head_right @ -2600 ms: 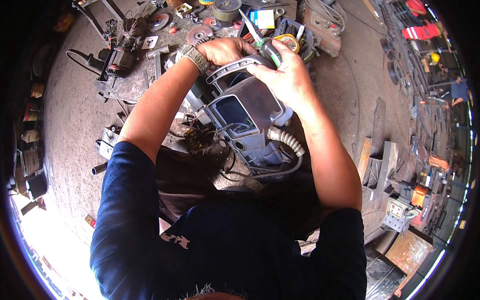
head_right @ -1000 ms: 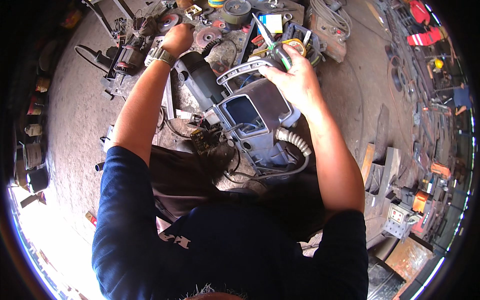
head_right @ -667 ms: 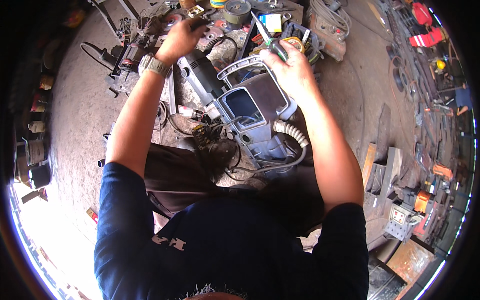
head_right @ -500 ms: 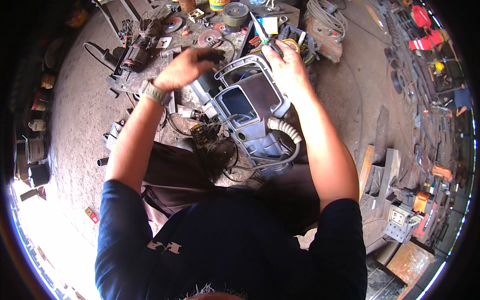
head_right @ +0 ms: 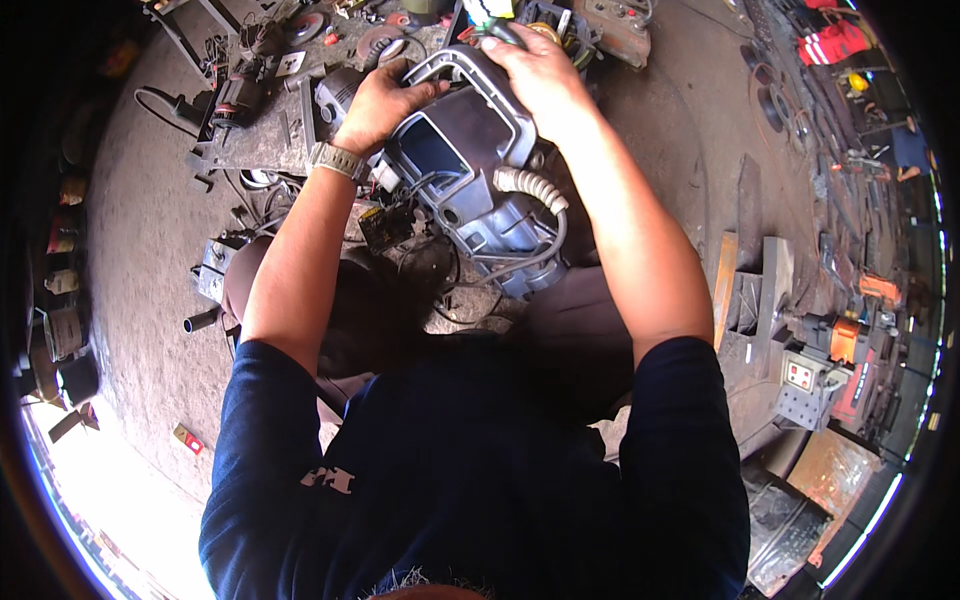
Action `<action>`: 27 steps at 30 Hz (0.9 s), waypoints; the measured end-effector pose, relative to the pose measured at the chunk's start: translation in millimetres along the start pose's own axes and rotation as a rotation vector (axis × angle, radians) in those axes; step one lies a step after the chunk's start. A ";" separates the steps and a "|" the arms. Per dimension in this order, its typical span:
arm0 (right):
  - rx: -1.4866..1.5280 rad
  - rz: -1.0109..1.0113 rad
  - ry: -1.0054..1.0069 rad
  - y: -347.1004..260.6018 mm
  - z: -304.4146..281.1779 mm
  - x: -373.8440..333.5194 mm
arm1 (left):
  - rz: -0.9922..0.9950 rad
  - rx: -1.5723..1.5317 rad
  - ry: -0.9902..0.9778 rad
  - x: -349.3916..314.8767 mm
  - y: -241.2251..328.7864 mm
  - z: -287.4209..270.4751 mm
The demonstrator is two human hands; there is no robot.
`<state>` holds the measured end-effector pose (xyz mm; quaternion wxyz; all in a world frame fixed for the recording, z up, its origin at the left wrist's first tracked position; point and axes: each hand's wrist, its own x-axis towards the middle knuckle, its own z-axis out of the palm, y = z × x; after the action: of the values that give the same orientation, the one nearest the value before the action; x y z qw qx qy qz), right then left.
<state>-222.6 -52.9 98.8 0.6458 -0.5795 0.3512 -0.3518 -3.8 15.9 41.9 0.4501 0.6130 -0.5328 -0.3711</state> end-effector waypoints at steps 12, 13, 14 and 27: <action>0.176 -0.115 -0.133 16.1 -4.8 -54.4 | -0.035 0.126 0.061 0.3 -25.4 -1.6; 0.158 -0.127 -0.117 15.9 -1.2 -53.8 | -0.008 0.165 0.094 2.2 -26.6 1.2; 0.140 -0.139 -0.100 15.6 2.2 -53.6 | 0.018 0.204 0.126 4.0 -28.0 3.1; -0.150 -0.184 0.053 -16.7 30.7 -55.5 | -0.023 -0.055 0.280 -5.2 -33.8 22.4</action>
<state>-225.0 8.9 120.5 0.5560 -0.6464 0.3388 -0.3978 -14.8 18.4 2.7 0.5325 0.6522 -0.4474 -0.3015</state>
